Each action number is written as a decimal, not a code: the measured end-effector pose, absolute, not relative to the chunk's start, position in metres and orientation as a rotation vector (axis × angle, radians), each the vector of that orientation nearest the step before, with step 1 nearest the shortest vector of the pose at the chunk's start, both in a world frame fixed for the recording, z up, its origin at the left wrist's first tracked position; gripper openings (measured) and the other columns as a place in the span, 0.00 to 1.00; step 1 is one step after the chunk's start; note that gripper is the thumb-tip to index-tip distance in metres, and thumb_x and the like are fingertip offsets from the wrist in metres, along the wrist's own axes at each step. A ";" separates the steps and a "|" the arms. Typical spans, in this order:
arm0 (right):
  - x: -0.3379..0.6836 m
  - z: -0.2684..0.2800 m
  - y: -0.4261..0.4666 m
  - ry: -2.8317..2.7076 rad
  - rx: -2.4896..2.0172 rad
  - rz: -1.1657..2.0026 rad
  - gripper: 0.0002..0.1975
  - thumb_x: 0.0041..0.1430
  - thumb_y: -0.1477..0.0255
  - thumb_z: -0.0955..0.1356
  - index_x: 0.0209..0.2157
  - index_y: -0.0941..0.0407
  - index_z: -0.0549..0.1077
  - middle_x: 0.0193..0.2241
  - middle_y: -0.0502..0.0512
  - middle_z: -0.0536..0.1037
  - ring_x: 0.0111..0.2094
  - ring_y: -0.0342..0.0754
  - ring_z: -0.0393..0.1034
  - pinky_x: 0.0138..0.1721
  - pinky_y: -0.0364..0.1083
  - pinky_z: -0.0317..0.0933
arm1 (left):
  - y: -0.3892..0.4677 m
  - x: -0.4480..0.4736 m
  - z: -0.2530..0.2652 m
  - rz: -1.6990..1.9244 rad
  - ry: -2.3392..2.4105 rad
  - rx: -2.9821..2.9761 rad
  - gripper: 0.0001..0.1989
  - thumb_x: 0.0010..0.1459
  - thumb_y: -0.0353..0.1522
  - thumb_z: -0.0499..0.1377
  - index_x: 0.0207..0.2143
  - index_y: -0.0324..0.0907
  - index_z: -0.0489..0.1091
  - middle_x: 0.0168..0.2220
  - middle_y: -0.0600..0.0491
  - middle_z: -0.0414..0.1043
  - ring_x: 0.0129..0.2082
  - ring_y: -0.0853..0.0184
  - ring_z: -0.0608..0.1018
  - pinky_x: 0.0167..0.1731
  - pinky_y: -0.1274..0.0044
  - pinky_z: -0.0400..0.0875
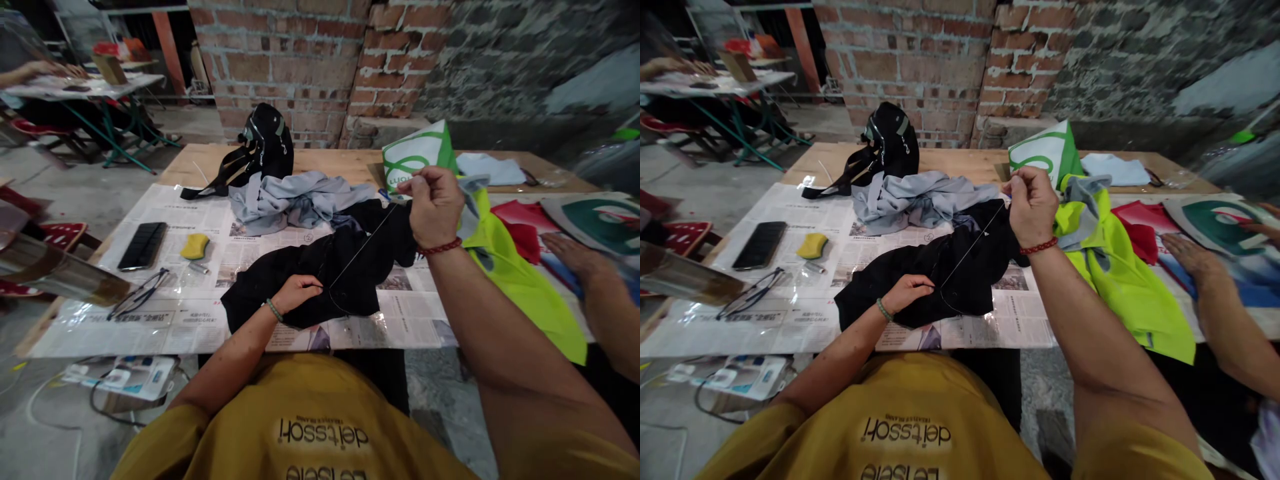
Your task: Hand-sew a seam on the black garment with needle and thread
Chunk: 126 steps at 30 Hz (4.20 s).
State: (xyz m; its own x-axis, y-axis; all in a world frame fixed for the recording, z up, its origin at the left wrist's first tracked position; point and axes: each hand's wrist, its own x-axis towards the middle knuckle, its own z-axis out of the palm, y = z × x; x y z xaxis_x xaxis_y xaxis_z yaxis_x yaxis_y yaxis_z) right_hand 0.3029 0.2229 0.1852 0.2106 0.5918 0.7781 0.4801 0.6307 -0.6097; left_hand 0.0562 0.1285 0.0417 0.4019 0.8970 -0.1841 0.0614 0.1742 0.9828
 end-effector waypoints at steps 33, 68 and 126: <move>0.277 0.162 0.191 -2.028 -1.036 0.169 0.08 0.59 0.72 0.62 0.35 0.53 0.73 0.29 0.53 0.74 0.27 0.45 0.67 0.34 0.48 0.65 | 0.127 0.052 0.050 0.909 0.981 1.753 0.07 0.49 0.27 0.58 0.29 0.39 0.77 0.29 0.52 0.75 0.29 0.71 0.74 0.33 0.80 0.67; 0.260 0.072 0.116 -2.384 -0.979 0.015 0.16 0.58 0.80 0.59 0.39 0.52 0.75 0.43 0.58 0.72 0.40 0.46 0.69 0.41 0.46 0.68 | 0.119 0.054 0.051 1.190 0.811 2.340 0.06 0.55 0.27 0.57 0.32 0.39 0.74 0.28 0.49 0.74 0.29 0.70 0.75 0.31 0.78 0.71; 0.230 0.093 0.126 -2.043 -1.416 0.806 0.17 0.60 0.70 0.60 0.18 0.57 0.59 0.16 0.46 0.61 0.22 0.39 0.55 0.26 0.41 0.48 | 0.116 0.058 0.046 1.256 0.794 2.546 0.07 0.57 0.27 0.54 0.34 0.40 0.73 0.31 0.50 0.75 0.31 0.70 0.77 0.33 0.78 0.73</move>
State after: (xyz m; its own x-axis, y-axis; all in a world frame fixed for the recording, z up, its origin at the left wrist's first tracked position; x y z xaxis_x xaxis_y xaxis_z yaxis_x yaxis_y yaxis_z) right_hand 0.2300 0.1262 0.0925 -0.3168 0.9449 0.0828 0.6339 0.2759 -0.7225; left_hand 0.0583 0.1159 0.0462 0.4964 0.5428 0.6775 0.3790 -0.8376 0.3934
